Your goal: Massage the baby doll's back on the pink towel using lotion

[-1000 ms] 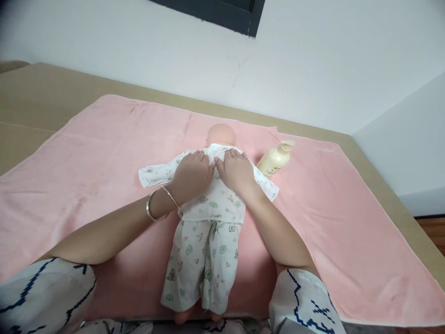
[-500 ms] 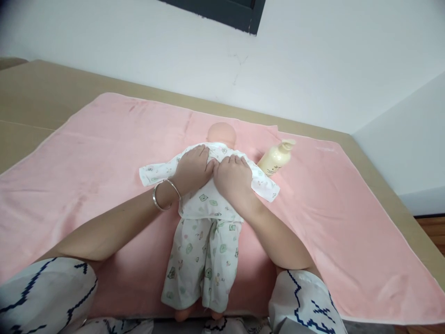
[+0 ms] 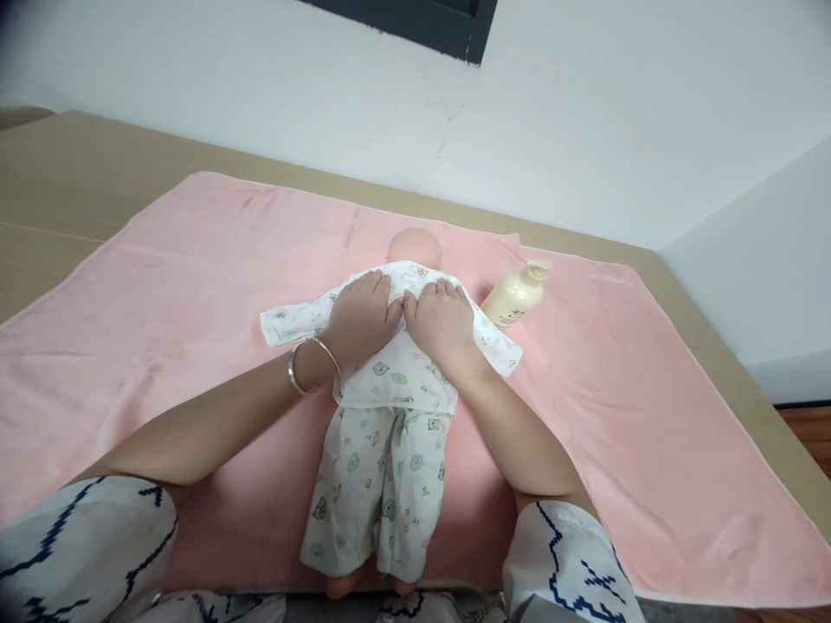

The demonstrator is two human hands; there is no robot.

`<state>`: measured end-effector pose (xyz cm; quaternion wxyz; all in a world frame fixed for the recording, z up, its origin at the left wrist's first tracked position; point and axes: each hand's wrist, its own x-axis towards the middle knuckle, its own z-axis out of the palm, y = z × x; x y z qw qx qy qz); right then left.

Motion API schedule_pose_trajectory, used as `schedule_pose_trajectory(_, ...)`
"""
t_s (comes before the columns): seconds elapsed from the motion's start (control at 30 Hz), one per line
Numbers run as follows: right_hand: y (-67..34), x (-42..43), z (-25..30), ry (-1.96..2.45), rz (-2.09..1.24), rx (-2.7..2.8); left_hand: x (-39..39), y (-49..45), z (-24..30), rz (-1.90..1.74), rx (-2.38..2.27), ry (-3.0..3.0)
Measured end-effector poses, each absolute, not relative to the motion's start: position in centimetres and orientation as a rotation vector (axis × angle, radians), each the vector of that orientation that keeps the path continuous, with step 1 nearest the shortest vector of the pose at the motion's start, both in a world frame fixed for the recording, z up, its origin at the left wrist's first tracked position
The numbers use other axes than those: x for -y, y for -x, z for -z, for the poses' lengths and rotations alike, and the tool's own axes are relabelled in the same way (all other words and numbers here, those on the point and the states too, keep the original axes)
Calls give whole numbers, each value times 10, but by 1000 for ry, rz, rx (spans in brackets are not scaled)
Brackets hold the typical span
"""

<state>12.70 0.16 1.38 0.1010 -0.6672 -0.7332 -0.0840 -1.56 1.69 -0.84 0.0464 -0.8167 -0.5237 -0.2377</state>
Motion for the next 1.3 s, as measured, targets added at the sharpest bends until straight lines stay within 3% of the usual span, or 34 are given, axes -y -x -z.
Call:
schedule_pose_trajectory(0.47,-115,18,-22,2020,188,2256,-29,24,1,636,1611,2603)
schedule_pose_trajectory(0.73,-126,1,-22,1962,48,2266,10,9,6,678,1585,2518)
schedule_pose_trajectory(1.03,-114,26,-28,1925,123,2350,-30,25,1,574,1553,2646)
schedule_pose_trajectory(1.3,-129,-1,-24,1996,80,2212,11,9,0,539,1493,2550)
